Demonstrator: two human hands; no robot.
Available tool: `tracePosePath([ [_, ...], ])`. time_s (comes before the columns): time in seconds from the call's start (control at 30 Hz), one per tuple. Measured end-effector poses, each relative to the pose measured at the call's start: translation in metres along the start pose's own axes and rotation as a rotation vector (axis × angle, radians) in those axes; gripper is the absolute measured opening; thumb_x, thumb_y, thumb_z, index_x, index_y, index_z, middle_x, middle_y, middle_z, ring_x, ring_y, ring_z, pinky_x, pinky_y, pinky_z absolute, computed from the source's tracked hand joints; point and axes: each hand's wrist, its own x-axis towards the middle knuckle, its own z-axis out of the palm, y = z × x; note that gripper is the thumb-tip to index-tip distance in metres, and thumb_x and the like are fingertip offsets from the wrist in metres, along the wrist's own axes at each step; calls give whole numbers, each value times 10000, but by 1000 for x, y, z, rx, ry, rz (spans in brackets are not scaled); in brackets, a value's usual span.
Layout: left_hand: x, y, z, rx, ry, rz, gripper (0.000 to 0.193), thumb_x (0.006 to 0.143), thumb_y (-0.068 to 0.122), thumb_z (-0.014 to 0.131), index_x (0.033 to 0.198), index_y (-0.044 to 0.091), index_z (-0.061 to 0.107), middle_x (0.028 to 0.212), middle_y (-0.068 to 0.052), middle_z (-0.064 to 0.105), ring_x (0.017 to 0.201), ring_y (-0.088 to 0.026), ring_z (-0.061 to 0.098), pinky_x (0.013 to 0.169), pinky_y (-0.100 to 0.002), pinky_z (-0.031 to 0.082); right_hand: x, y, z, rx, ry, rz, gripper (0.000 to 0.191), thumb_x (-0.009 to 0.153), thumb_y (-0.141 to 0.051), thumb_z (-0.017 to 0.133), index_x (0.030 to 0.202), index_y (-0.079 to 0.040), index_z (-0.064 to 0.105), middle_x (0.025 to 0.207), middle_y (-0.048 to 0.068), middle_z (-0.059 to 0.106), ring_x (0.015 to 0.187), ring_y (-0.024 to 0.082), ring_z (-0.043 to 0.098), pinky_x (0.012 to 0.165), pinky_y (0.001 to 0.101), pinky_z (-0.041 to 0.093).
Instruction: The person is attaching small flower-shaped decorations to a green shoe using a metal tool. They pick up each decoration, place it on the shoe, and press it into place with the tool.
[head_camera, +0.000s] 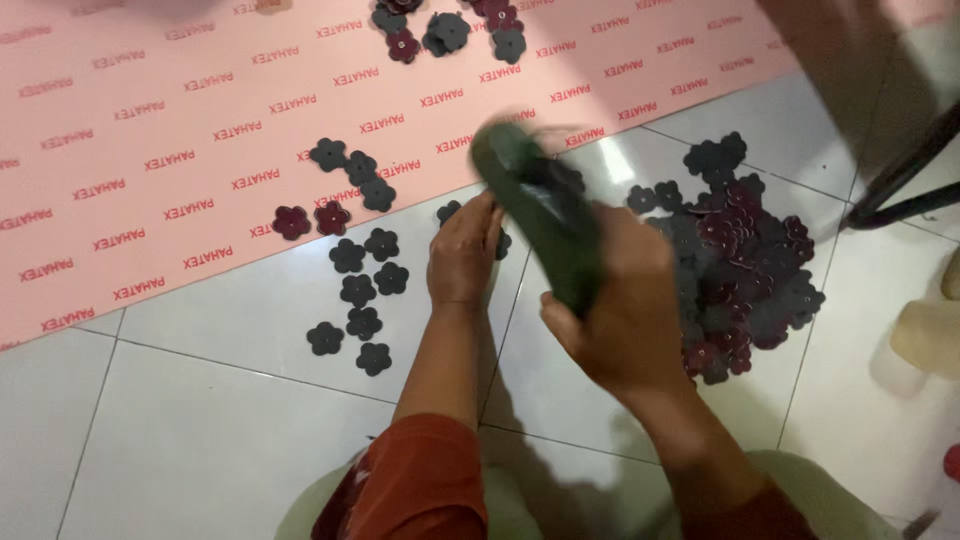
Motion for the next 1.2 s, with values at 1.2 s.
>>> tracePosePath([
  [1.2,-1,-12,-23,-435,172,-501,299,997,160,706,1272,44,718,983,0,780,834,-18,659,739,-202,552,-85,92,63,-372,55,289,816,778,-160,760,1475,4,369,1379,247,494,1258,471,474,1088,581,386],
])
